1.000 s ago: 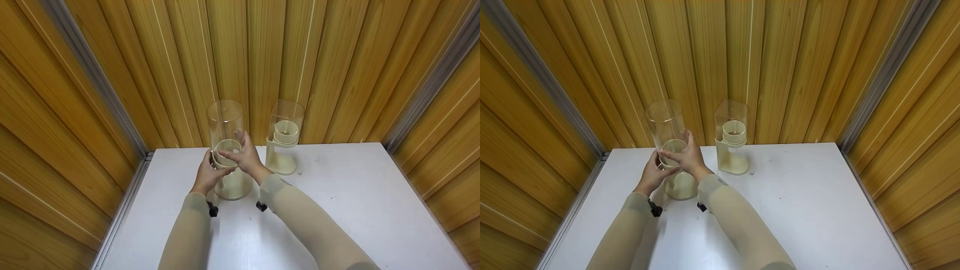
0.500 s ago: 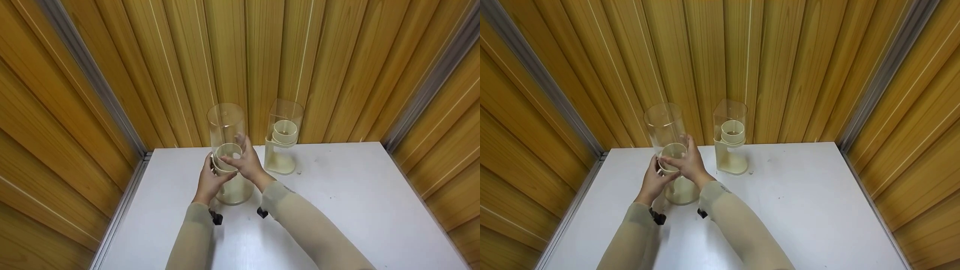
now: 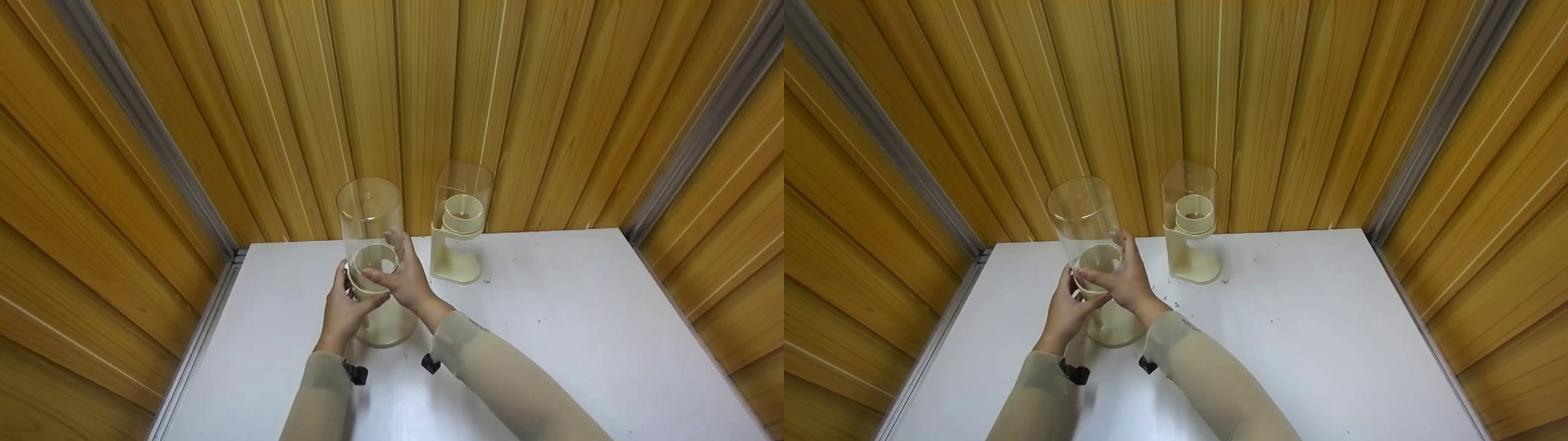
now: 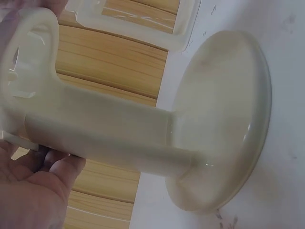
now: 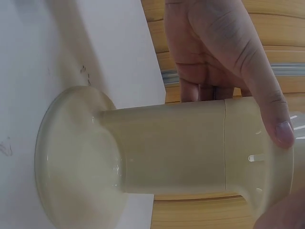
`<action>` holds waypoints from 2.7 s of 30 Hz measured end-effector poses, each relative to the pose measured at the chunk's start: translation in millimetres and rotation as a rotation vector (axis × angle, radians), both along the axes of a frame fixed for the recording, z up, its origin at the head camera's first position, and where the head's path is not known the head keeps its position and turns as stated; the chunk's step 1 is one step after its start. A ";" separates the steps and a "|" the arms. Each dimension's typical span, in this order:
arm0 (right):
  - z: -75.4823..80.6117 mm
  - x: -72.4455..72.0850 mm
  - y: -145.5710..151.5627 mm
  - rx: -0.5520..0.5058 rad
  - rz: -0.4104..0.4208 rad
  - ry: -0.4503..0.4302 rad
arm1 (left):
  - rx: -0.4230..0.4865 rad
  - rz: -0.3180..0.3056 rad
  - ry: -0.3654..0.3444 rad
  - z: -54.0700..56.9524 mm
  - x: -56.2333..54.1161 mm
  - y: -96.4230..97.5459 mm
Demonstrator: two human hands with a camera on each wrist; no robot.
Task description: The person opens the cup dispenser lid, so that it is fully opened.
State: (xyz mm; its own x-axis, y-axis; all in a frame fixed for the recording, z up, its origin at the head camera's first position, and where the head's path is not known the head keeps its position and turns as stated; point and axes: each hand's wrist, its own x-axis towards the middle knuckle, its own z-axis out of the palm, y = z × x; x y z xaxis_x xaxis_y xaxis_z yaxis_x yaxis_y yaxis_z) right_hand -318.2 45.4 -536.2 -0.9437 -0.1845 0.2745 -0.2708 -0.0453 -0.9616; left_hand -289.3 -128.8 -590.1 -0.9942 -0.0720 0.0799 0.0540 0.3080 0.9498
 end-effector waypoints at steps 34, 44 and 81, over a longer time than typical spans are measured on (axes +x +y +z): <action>-11.4 45.1 24.3 0.011 0.213 0.034 | 0.014 -0.119 0.016 -15.3 65.2 -24.6; -12.3 57.7 21.5 0.009 0.304 0.009 | -0.035 -0.128 -0.037 -18.8 69.7 -36.1; -8.3 57.2 21.2 0.045 0.334 0.038 | 0.169 -0.199 -0.054 -58.6 71.6 -35.0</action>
